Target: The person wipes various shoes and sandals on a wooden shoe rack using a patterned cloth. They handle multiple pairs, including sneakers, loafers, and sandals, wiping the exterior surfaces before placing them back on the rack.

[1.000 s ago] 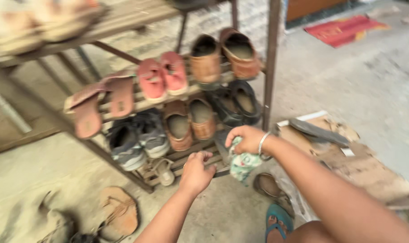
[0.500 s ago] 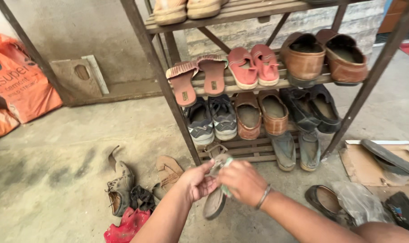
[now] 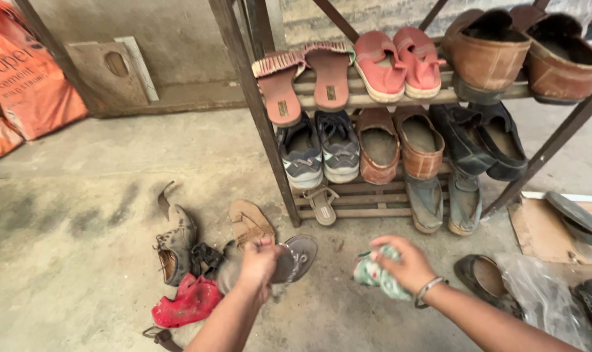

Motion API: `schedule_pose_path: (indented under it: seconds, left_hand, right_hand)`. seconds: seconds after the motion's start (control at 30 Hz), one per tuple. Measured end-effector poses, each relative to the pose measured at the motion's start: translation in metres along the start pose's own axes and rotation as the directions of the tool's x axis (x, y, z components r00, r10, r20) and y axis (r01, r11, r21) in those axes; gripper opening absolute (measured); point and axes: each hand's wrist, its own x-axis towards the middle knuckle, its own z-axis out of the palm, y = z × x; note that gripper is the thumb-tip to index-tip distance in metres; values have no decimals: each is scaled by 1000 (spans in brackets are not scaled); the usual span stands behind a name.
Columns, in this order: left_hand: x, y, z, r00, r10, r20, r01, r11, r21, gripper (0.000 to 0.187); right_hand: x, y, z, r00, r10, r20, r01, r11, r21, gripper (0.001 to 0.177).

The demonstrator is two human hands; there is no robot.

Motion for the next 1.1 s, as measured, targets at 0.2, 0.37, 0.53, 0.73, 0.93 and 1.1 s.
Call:
schedule_pose_path:
  seconds: [0.2,0.37,0.53,0.73,0.93,1.1]
  left_hand:
    - [-12,12,-6,984,143,109,-150,987,52,40]
    - [-26,33,-1,960,99,260,-116,992,51,41]
    - [-40,78,29,932,-105,346,106,994,15,47]
    - [-32,82,33,921,-116,371,162,982,-94,51]
    - [-10,77,30,924,-3,383,99,968,-231,48]
    - [-2,71,18,923,20,385,64,977,-202,47]
  right_hand:
    - [26,-35,-16,624,780,51,-707,534,464,74]
    - [73,-85,-18,872,489,23,-437,757,485,68]
    - [90,-145,-47,791,-473,-388,342,868,-360,44]
    - [91,-125,-22,671,-646,-363,661,743,-100,45]
    - [74,96,48,925,207,317,67,734,-676,20]
    - [100,129,-10,949,296,109,-132,686,-715,24]
